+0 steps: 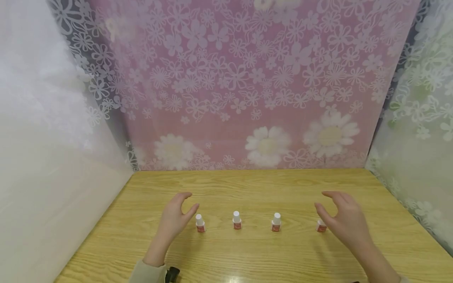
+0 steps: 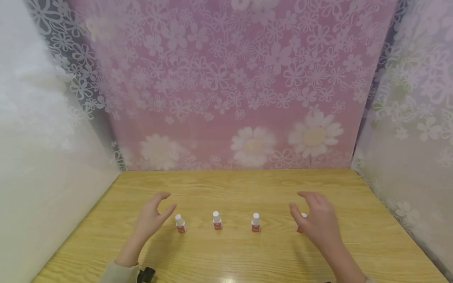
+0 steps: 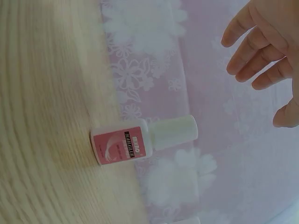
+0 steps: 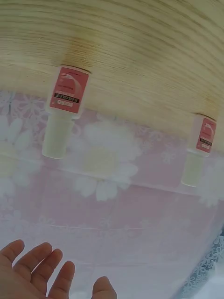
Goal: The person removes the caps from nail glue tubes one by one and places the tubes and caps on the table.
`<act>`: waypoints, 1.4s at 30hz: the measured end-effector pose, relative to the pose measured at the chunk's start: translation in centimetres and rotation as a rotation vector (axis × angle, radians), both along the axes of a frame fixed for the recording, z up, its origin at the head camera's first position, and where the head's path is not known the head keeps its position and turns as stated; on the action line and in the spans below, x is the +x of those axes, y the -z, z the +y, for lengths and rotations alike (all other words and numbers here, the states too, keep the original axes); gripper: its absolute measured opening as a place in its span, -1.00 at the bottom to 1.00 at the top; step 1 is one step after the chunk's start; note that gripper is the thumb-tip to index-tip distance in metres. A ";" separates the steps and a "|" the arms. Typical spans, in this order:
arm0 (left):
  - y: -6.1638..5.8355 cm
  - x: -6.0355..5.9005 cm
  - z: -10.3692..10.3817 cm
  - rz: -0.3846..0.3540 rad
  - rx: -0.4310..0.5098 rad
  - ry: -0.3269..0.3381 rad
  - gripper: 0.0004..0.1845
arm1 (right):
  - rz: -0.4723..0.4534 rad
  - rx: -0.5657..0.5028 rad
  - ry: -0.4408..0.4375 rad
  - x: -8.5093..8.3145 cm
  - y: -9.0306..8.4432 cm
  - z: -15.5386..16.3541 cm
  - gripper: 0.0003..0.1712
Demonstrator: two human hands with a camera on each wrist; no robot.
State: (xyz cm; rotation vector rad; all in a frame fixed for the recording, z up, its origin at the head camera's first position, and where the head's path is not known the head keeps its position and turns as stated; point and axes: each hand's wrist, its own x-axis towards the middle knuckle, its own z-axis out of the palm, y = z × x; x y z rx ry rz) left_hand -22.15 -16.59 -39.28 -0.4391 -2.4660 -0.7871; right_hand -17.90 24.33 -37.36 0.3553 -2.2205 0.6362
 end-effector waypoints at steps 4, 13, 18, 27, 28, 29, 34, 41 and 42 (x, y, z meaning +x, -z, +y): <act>0.3 -0.3 -0.6 -0.075 0.079 0.032 -0.58 | -0.102 -0.033 -0.031 -0.1 -0.1 -0.7 -0.63; 0.8 -1.0 -2.3 -0.229 0.251 0.094 -0.53 | -0.188 -0.080 -0.130 -1.7 0.5 -3.5 -0.67; 1.1 -1.2 -2.8 -0.271 0.301 0.130 -0.53 | -0.181 -0.097 -0.194 -2.2 0.6 -5.6 -0.69; 1.0 -1.0 -3.4 -0.424 0.422 0.186 -0.57 | -0.234 -0.108 -0.298 -2.8 0.7 -9.0 -0.69; 1.1 -1.0 -3.5 -0.436 0.426 0.184 -0.58 | -0.242 -0.112 -0.306 -2.9 0.7 -9.4 -0.70; 1.2 -1.1 -3.5 -0.446 0.426 0.186 -0.59 | -0.249 -0.117 -0.315 -3.0 0.8 -9.7 -0.70; 2.7 -1.8 -4.0 -0.481 0.423 0.196 -0.60 | -0.282 -0.148 -0.353 -3.3 1.2 -11.2 -0.72; 3.2 -2.1 -4.0 -0.501 0.419 0.237 -0.63 | -0.319 -0.170 -0.408 -3.5 1.3 -13.2 -0.74; 3.2 -2.1 -4.0 -0.508 0.413 0.247 -0.61 | -0.332 -0.177 -0.414 -3.5 1.3 -13.5 -0.74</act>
